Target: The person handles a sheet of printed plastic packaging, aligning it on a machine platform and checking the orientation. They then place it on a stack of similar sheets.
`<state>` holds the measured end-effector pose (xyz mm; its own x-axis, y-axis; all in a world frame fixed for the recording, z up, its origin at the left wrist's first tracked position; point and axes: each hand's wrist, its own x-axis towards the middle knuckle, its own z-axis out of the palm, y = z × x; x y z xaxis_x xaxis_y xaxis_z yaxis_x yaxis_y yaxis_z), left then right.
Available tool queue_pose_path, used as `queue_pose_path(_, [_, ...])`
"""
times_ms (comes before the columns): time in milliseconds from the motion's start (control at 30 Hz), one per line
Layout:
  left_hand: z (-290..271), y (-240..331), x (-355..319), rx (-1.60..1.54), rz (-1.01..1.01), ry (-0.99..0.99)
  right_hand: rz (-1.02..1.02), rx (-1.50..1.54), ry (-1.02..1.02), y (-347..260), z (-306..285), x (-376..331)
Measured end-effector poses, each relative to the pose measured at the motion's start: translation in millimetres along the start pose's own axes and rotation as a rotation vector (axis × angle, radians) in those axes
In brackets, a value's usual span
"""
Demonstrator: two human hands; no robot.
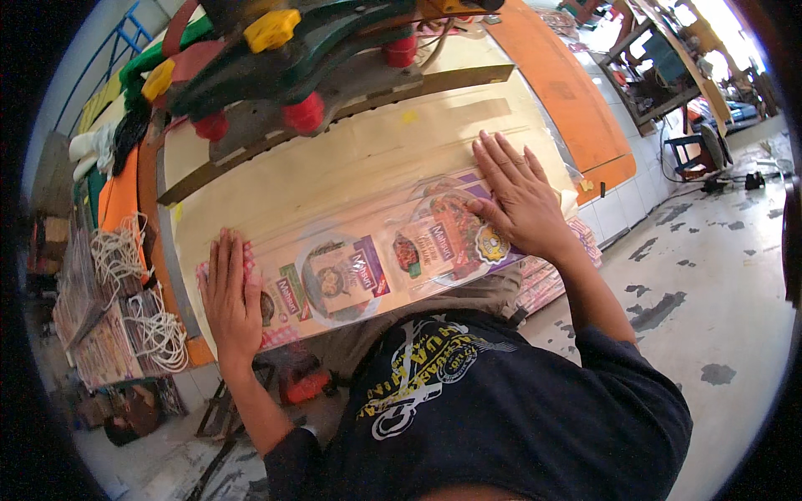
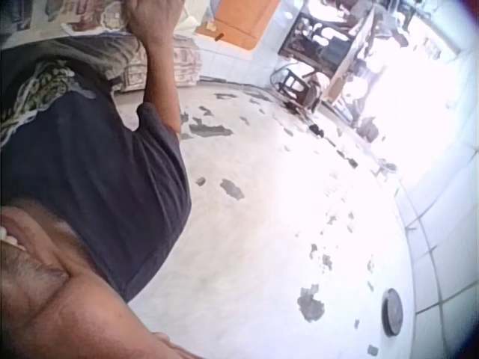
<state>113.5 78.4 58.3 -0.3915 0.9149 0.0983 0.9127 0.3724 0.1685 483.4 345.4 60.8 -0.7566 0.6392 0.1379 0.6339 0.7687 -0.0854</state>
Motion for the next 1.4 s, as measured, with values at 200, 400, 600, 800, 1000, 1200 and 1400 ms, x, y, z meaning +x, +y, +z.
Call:
queue_pose_path(200, [2.1,-1.7,1.5,-0.030,0.021,0.036,0.058,0.033,-0.023,-5.2,-6.1,1.4])
queue_pose_path(400, [0.0,0.5,-0.3,-0.030,-0.003,0.018,0.068,0.122,-0.030,-3.6,-9.6,5.8])
queue_pose_path(600, [3.9,0.3,1.1,0.001,-0.012,0.017,0.101,0.192,0.022,-0.9,-10.8,7.4])
queue_pose_path(800, [1.4,0.7,0.3,0.008,-0.012,0.007,0.109,0.228,0.021,0.6,-8.6,6.9])
queue_pose_path(1000, [0.4,0.9,1.7,-0.009,-0.006,0.005,0.099,0.263,0.052,1.5,-7.1,7.1])
queue_pose_path(1200, [-8.4,5.7,5.8,-0.005,-0.012,-0.047,0.153,0.319,0.019,4.5,-8.6,6.6])
queue_pose_path(1400, [-12.7,4.3,7.0,-0.006,-0.004,-0.062,0.147,0.272,0.037,-0.6,-10.0,5.9])
